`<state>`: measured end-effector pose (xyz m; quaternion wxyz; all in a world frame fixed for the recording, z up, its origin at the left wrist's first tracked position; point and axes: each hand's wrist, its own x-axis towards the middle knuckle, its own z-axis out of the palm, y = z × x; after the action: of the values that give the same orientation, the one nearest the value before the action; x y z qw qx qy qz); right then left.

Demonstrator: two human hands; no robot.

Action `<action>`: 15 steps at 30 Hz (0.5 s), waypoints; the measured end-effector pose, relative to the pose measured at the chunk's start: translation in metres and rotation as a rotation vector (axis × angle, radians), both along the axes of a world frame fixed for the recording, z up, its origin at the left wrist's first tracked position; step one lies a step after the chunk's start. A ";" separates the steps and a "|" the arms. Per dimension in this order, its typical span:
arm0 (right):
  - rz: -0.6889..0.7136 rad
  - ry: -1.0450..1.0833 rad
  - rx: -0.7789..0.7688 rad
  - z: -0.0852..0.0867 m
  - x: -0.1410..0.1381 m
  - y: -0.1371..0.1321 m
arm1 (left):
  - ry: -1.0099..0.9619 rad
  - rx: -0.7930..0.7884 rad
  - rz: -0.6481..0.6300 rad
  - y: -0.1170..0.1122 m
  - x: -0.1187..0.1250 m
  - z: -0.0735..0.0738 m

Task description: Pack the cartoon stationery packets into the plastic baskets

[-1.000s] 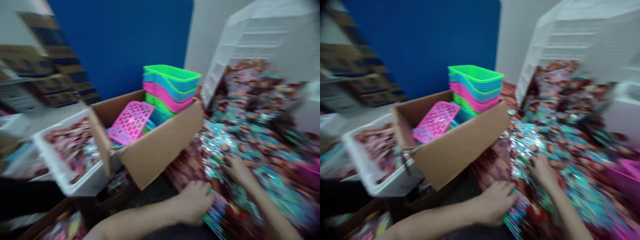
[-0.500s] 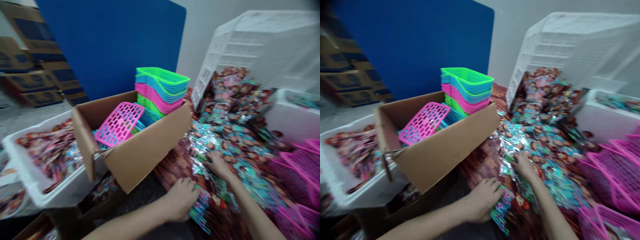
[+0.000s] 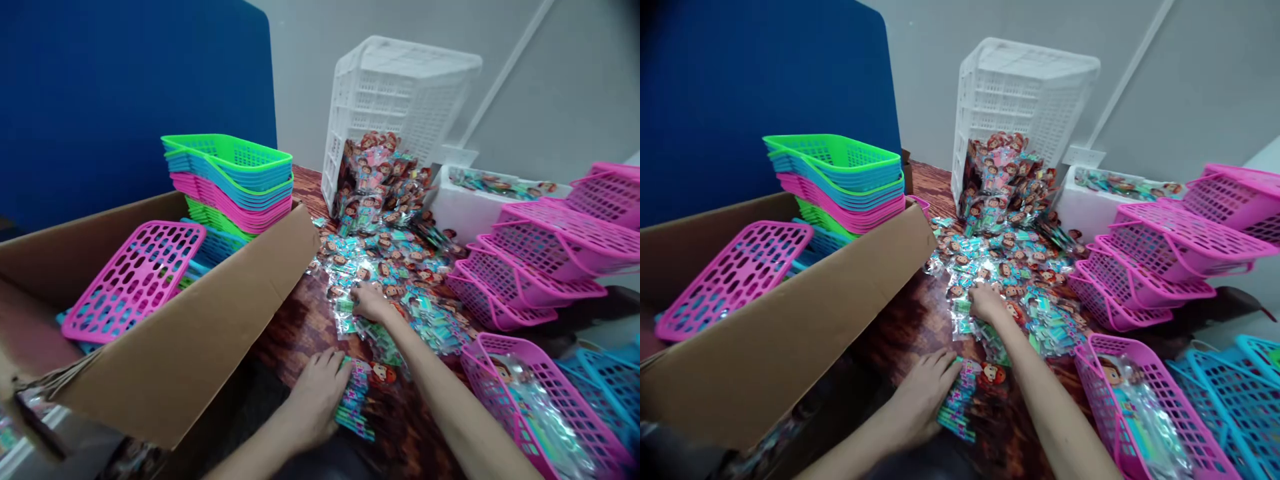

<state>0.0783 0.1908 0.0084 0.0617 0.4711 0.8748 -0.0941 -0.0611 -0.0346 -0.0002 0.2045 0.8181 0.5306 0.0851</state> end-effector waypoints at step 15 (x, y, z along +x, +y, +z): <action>-0.167 0.374 -0.127 0.012 0.070 -0.051 | 0.046 -0.043 0.000 0.004 0.000 -0.013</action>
<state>0.1482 0.1401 0.0204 -0.0803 0.5117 0.8212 -0.2396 -0.0608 -0.0308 -0.0129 0.2096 0.8154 0.5369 0.0549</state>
